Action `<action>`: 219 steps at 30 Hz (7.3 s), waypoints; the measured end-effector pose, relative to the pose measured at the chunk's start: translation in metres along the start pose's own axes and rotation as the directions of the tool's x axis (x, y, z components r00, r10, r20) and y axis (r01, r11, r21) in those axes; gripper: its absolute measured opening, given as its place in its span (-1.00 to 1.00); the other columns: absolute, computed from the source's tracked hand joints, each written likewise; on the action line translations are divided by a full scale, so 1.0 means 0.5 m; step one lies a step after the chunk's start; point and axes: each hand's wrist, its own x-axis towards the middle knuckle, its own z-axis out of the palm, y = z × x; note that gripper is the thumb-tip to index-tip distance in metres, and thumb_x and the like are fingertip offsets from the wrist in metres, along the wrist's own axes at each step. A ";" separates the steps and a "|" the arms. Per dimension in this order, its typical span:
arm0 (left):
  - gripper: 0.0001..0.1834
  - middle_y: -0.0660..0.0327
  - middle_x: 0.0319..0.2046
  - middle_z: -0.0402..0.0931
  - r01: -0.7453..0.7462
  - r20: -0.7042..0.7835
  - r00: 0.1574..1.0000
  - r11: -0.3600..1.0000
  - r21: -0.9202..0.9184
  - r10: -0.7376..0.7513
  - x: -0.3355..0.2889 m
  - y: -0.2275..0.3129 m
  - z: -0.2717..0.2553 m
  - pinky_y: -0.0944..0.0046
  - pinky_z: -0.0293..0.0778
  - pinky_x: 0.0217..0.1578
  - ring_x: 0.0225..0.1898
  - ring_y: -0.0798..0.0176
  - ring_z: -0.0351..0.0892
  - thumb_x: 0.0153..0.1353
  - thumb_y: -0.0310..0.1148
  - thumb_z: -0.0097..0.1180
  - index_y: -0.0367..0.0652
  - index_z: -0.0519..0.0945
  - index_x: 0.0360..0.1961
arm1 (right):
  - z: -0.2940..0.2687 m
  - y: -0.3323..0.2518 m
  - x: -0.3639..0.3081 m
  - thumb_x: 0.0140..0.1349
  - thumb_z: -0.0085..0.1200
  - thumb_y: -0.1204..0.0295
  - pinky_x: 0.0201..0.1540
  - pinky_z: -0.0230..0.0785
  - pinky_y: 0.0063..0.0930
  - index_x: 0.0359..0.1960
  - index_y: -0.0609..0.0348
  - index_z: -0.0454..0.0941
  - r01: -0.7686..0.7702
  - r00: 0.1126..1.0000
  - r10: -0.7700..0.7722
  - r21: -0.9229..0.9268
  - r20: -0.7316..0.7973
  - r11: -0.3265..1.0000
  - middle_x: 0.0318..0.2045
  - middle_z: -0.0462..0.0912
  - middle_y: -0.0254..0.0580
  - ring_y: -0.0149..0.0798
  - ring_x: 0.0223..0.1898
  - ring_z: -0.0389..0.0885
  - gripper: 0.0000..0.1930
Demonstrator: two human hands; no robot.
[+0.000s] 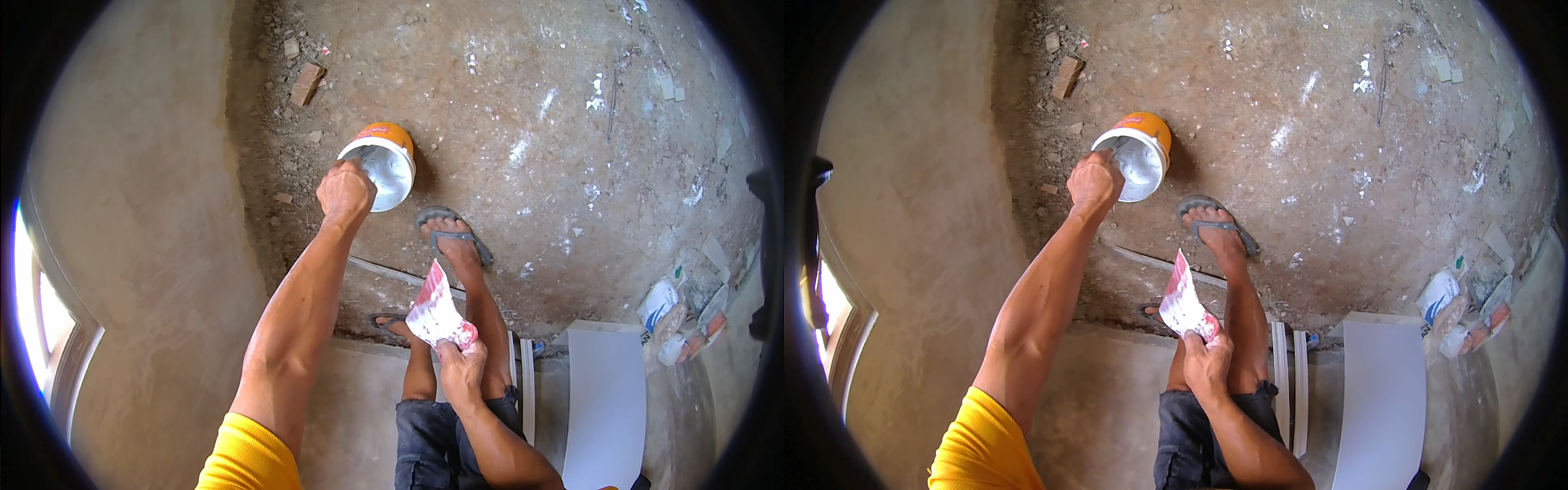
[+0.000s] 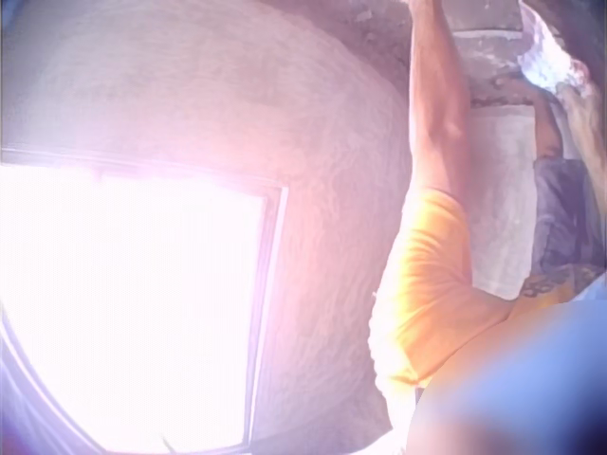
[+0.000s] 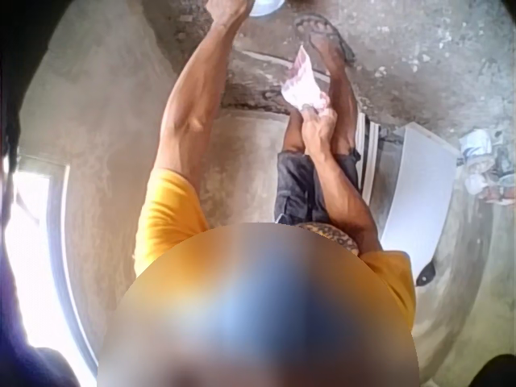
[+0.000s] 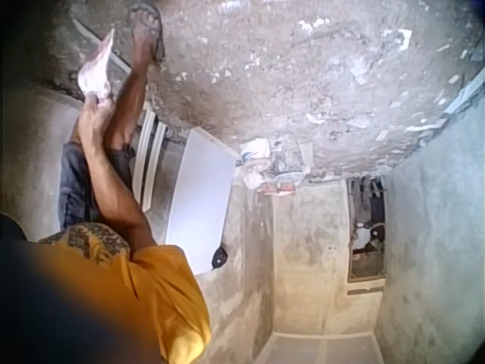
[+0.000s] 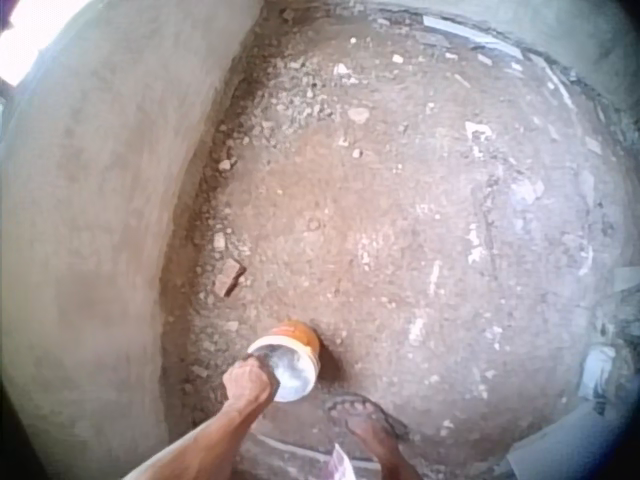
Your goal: The person applies plaster to a wall using a trowel and a smaller scraper. They repeatedly scoop plaster from a bucket on the floor and spread it across the wall surface, smoothing it with the trowel.
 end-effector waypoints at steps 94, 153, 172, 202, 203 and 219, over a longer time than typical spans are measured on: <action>-0.62 0.30 -0.04 0.52 -0.199 -0.198 0.979 0.007 -0.980 0.049 -0.503 -0.248 -0.466 0.41 0.38 -0.01 -0.09 0.42 0.48 0.21 -0.68 0.26 -0.22 0.63 0.06 | 0.173 -0.371 -0.053 0.23 0.11 0.56 0.30 0.48 -0.01 0.27 0.29 0.47 -0.606 0.568 -0.180 0.557 0.803 0.568 0.10 0.68 -0.02 -0.05 0.15 0.66 -0.49; -0.57 0.26 -0.06 0.56 -0.647 -0.895 0.245 0.625 -0.437 -0.372 -1.544 -0.839 -0.990 0.38 0.55 -0.04 -0.09 0.37 0.62 0.19 -0.84 0.18 -0.14 0.70 -0.01 | 0.472 -0.437 -1.323 0.30 0.02 0.52 0.25 0.56 0.08 0.41 0.32 0.28 -0.552 -0.237 -0.455 0.267 0.858 0.790 0.25 0.56 0.06 0.05 0.23 0.61 -0.40; -0.59 0.16 -0.28 0.62 -0.817 -0.651 0.571 -0.271 -0.508 -0.500 -1.583 -0.985 -1.002 0.33 0.46 -0.31 -0.30 0.32 0.54 0.47 -0.18 0.17 -0.22 0.56 0.19 | 0.582 -0.438 -1.324 0.22 0.03 0.50 0.31 0.46 0.15 0.37 0.36 0.34 -0.599 -0.297 -0.227 0.003 0.927 0.800 0.21 0.60 0.12 0.12 0.23 0.61 -0.38; -0.67 0.23 -0.52 0.55 -0.704 -0.533 0.684 -0.261 -0.660 -0.497 -1.736 -1.172 -0.965 0.44 0.24 -0.57 -0.57 0.44 0.39 0.44 -0.25 0.23 -0.29 0.67 0.05 | 0.814 -0.421 -1.582 0.24 0.07 0.54 0.18 0.63 -0.06 0.21 0.44 0.42 -0.447 -0.353 -0.023 -0.147 0.935 0.882 0.05 0.67 0.05 -0.05 0.08 0.72 -0.52; -0.69 0.24 -0.52 0.54 -0.673 -0.509 0.702 -0.229 -0.703 -0.498 -1.735 -1.179 -0.958 0.43 0.25 -0.57 -0.57 0.44 0.39 0.43 -0.29 0.23 -0.26 0.67 0.06 | 0.817 -0.428 -1.580 0.25 0.06 0.53 0.16 0.64 -0.06 0.21 0.43 0.42 -0.434 -0.336 -0.011 -0.145 0.942 0.889 0.04 0.67 0.05 -0.05 0.07 0.72 -0.53; -0.61 0.27 -0.29 0.48 -0.625 -0.297 0.242 0.086 -0.776 -0.924 -1.745 -1.079 -0.891 0.30 0.46 -0.37 -0.38 0.39 0.48 0.39 -0.39 0.22 -0.21 0.34 0.12 | 0.871 -0.489 -1.608 0.19 0.16 0.62 0.26 0.51 -0.07 0.21 0.28 0.46 -0.383 -0.138 0.082 -0.130 0.987 0.914 0.01 0.66 -0.15 -0.12 0.08 0.66 -0.51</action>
